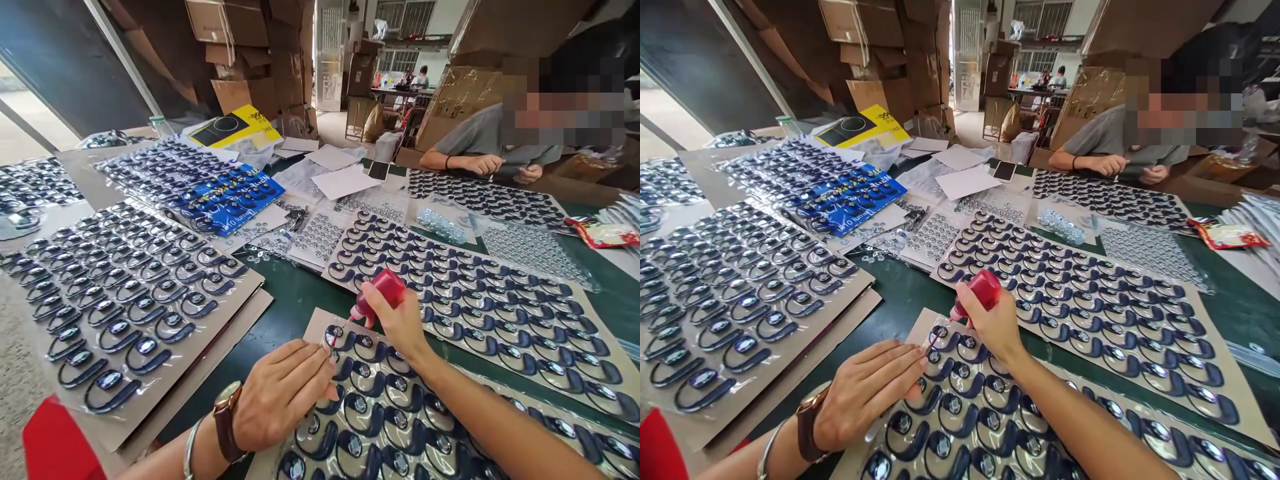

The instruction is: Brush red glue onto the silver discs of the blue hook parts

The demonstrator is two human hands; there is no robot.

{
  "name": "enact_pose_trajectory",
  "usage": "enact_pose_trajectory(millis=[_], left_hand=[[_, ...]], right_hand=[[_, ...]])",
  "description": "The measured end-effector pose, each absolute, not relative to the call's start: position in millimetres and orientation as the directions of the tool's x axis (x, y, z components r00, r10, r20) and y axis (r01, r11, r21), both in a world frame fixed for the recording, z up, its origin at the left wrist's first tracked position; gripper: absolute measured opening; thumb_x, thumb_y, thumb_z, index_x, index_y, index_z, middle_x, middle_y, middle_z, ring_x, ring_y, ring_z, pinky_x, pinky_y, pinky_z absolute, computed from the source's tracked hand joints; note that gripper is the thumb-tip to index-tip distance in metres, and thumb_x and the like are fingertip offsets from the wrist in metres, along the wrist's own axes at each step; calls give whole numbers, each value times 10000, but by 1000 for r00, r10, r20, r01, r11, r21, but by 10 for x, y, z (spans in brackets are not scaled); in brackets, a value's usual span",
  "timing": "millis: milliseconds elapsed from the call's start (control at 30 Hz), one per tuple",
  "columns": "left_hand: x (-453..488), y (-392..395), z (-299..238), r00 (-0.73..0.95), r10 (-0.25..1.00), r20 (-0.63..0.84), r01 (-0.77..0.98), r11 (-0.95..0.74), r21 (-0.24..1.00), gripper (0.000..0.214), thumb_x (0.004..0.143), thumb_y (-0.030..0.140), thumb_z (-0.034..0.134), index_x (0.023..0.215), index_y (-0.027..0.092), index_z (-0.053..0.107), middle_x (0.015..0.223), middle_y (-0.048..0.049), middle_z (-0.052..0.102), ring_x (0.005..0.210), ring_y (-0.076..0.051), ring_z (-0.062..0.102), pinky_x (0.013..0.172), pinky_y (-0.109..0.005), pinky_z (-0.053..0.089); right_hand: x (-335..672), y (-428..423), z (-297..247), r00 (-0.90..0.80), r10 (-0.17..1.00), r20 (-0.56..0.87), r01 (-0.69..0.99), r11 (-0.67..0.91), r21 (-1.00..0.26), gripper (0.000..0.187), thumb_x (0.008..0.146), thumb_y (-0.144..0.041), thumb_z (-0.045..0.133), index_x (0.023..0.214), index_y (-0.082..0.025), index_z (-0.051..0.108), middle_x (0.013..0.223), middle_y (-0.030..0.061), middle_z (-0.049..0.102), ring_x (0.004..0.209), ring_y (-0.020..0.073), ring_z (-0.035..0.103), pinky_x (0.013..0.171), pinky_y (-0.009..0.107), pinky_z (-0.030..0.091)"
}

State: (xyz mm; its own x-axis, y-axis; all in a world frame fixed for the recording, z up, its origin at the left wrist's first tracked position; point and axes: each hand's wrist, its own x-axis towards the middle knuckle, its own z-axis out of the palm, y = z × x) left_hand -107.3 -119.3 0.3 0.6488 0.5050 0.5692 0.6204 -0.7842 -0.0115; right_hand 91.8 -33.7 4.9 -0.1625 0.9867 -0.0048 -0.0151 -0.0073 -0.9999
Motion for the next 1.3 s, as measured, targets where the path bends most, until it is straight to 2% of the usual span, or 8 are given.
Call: enact_pose_trajectory(millis=[100, 300, 633, 967, 1300], left_hand=[[-1069, -1173, -14, 658, 509, 555, 615, -788, -6, 242, 861, 227, 550, 1055, 91, 600, 1043, -80, 662, 945, -184, 629, 867, -320, 509], [-1051, -1164, -24, 690, 503, 520, 602, -798, -25, 235, 863, 227, 544, 1033, 80, 613, 1026, -89, 667, 922, -190, 638, 828, -332, 538], [-967, -1215, -16, 728, 469, 501, 600, -788, -134, 241, 852, 233, 559, 1024, 76, 623, 1015, -121, 664, 929, -212, 639, 804, -342, 548], [-973, -1219, -17, 727, 476, 496, 600, -790, -122, 255, 844, 233, 574, 1036, 71, 615, 1024, -122, 661, 936, -217, 640, 818, -335, 542], [-979, -1222, -43, 721, 493, 487, 609, -786, -105, 262, 841, 220, 576, 1058, 76, 606, 1046, -115, 651, 962, -217, 625, 832, -344, 530]], right_hand=[[906, -351, -37, -151, 988, 23, 70, 34, -997, 271, 808, -411, 569, 706, -160, 576, 576, 25, 648, 462, 121, 565, 446, 220, 460], [893, -358, -171, -135, 989, 65, 140, 84, -987, 241, 794, -407, 589, 830, -169, 604, 590, 10, 647, 463, 123, 560, 460, 226, 465], [831, -390, -165, -176, 975, 134, 280, 180, -943, 214, 764, -382, 620, 692, -181, 604, 552, -5, 645, 458, 121, 576, 469, 216, 456], [844, -395, -174, -175, 971, 162, 321, 212, -923, 189, 779, -378, 608, 694, -210, 599, 596, 2, 674, 520, 151, 614, 527, 245, 474], [844, -396, -156, -159, 965, 207, 386, 253, -887, 218, 782, -398, 603, 685, -204, 585, 578, -8, 661, 525, 134, 600, 563, 246, 466]])
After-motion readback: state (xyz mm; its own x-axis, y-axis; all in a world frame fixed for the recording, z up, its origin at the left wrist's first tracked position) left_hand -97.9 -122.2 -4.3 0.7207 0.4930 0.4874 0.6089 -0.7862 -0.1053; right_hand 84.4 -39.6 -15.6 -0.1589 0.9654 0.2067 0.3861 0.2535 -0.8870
